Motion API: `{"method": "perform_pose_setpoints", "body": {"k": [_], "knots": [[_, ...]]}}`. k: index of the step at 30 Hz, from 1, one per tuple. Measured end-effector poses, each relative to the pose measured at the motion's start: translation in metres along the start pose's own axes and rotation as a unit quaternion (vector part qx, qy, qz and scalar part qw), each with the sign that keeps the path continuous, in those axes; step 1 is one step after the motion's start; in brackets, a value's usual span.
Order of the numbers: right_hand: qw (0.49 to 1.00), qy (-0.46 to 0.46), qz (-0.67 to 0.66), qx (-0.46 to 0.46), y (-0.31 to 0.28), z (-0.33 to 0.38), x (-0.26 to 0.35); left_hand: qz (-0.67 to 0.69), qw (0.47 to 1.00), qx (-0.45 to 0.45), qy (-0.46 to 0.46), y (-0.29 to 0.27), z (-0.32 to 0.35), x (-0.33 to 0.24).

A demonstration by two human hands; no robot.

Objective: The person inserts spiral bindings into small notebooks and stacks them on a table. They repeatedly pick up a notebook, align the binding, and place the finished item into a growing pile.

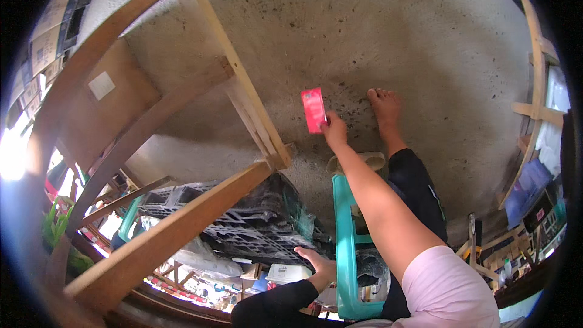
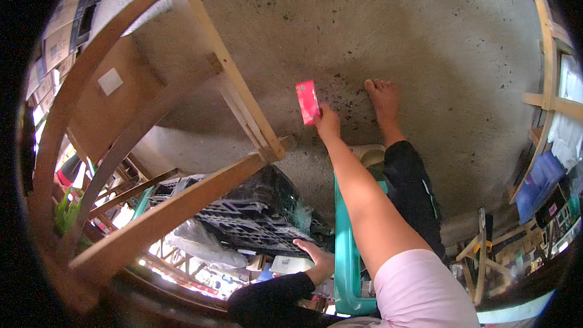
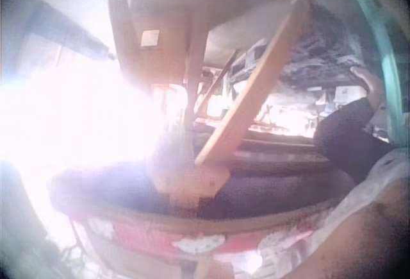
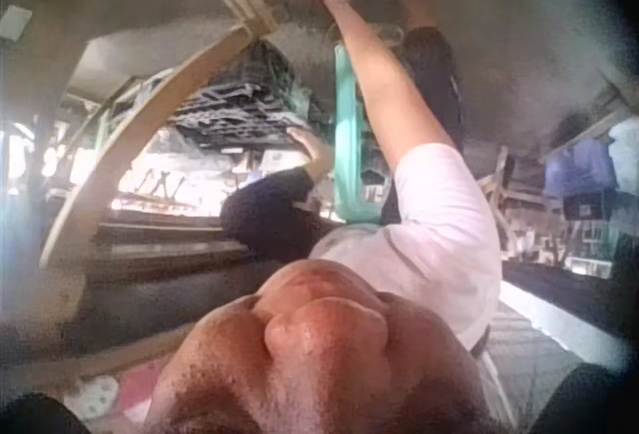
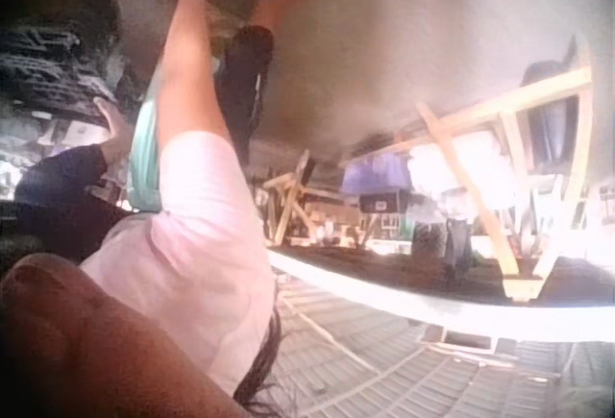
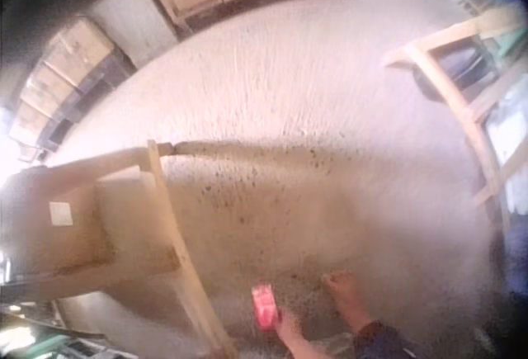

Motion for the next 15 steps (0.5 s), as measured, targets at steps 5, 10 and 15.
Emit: {"method": "perform_pose_setpoints", "body": {"k": [5, 10, 15], "knots": [[0.992, -0.021, 0.008, 0.122, -0.071, 0.078, 0.027, 0.012, 0.998, -0.057, 0.038, -0.096, 0.056, 0.008], [0.984, -0.096, 0.041, 0.147, -0.138, 0.114, 0.087, 0.053, 0.978, -0.179, 0.093, -0.222, 0.12, 0.045], [0.924, -0.152, -0.165, 0.31, -0.178, 0.226, 0.192, 0.146, 0.911, -0.336, 0.187, -0.349, 0.2, 0.116]]}}
Point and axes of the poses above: each hand's wrist, its own z-axis away from the middle knuckle, its own y-axis out of the palm, x = y × z, the point moved 8 cm from there along -z, towards the middle knuckle
